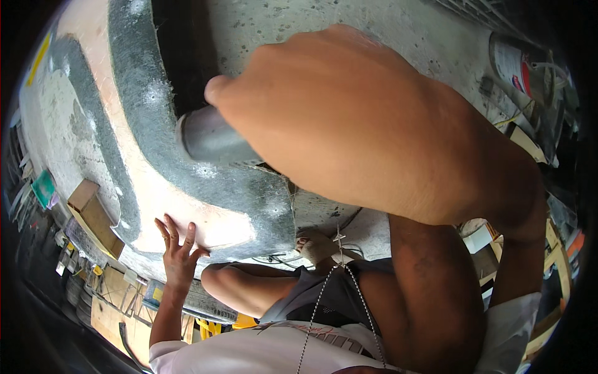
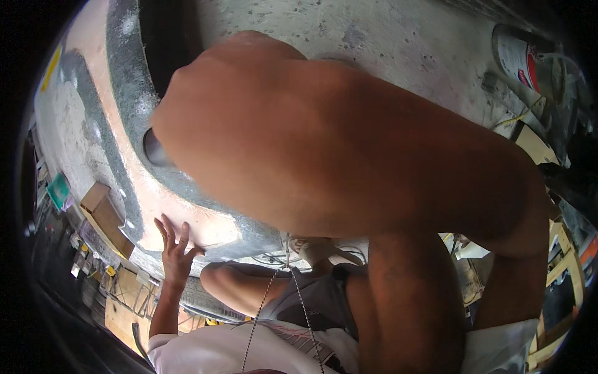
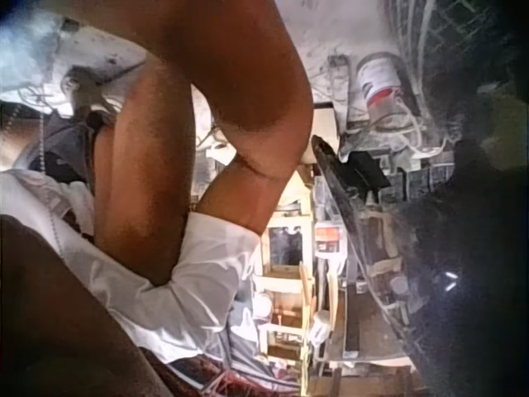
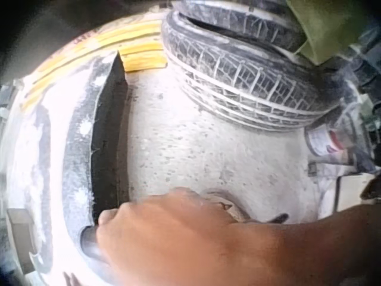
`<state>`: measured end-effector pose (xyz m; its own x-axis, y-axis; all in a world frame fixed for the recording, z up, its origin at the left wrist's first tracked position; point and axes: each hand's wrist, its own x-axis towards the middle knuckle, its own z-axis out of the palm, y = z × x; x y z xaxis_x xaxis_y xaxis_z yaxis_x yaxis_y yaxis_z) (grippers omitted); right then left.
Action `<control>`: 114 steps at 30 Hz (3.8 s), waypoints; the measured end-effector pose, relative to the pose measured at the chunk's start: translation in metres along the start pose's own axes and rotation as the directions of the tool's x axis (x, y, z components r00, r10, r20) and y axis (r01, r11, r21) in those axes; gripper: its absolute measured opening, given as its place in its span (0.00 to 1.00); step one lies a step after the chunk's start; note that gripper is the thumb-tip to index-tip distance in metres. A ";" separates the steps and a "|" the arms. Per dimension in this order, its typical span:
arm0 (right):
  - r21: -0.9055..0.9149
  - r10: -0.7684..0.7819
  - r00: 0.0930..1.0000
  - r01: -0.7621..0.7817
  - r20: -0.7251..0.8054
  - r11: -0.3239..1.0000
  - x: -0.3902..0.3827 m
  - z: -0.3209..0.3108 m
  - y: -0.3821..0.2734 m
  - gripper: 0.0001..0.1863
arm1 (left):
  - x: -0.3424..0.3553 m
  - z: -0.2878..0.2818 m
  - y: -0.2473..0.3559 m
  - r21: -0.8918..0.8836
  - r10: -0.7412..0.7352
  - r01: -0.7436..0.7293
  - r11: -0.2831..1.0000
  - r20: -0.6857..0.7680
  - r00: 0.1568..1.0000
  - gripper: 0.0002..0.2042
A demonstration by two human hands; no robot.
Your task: Drilling holes into a fiberglass car body part using a power drill.
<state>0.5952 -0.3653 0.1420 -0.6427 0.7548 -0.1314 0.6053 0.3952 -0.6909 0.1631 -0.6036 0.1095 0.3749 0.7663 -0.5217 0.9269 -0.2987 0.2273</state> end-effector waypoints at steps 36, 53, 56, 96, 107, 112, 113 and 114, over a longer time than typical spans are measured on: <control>-0.256 0.069 0.968 -0.006 0.241 0.967 0.022 -0.008 -0.020 0.08 | 0.000 -0.005 0.004 0.005 -0.107 0.107 0.994 0.091 0.990 0.48; -0.295 0.074 0.964 0.005 0.255 0.956 0.025 -0.006 -0.024 0.07 | 0.003 -0.010 0.009 0.083 -0.110 0.101 0.991 0.115 0.987 0.46; -0.301 0.072 0.968 0.003 0.240 0.954 0.024 -0.005 -0.023 0.07 | 0.004 -0.012 0.009 0.107 -0.103 0.090 0.990 0.117 0.988 0.45; -0.368 0.109 0.965 -0.014 0.239 0.930 0.027 -0.003 -0.031 0.11 | 0.006 -0.013 0.011 0.125 -0.055 0.042 0.991 0.099 0.994 0.48; -0.363 0.107 0.965 -0.014 0.239 0.932 0.028 -0.001 -0.029 0.10 | 0.005 -0.012 0.010 0.142 -0.043 0.028 0.989 0.102 0.994 0.50; -0.371 0.125 0.962 -0.026 0.244 0.928 0.028 -0.002 -0.030 0.09 | 0.006 -0.013 0.010 0.135 -0.046 0.031 0.990 0.105 0.993 0.50; -0.372 0.125 0.962 -0.027 0.242 0.928 0.028 -0.003 -0.030 0.09 | 0.006 -0.013 0.010 0.137 -0.043 0.029 0.990 0.104 0.994 0.50; -0.369 0.124 0.963 -0.028 0.238 0.929 0.029 -0.003 -0.030 0.09 | 0.006 -0.013 0.010 0.137 -0.044 0.030 0.990 0.104 0.994 0.50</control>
<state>0.5598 -0.3544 0.1609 -0.6561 0.6514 -0.3811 0.7536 0.5392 -0.3759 0.1743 -0.5945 0.1197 0.3335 0.7155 -0.6138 0.9314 -0.3506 0.0973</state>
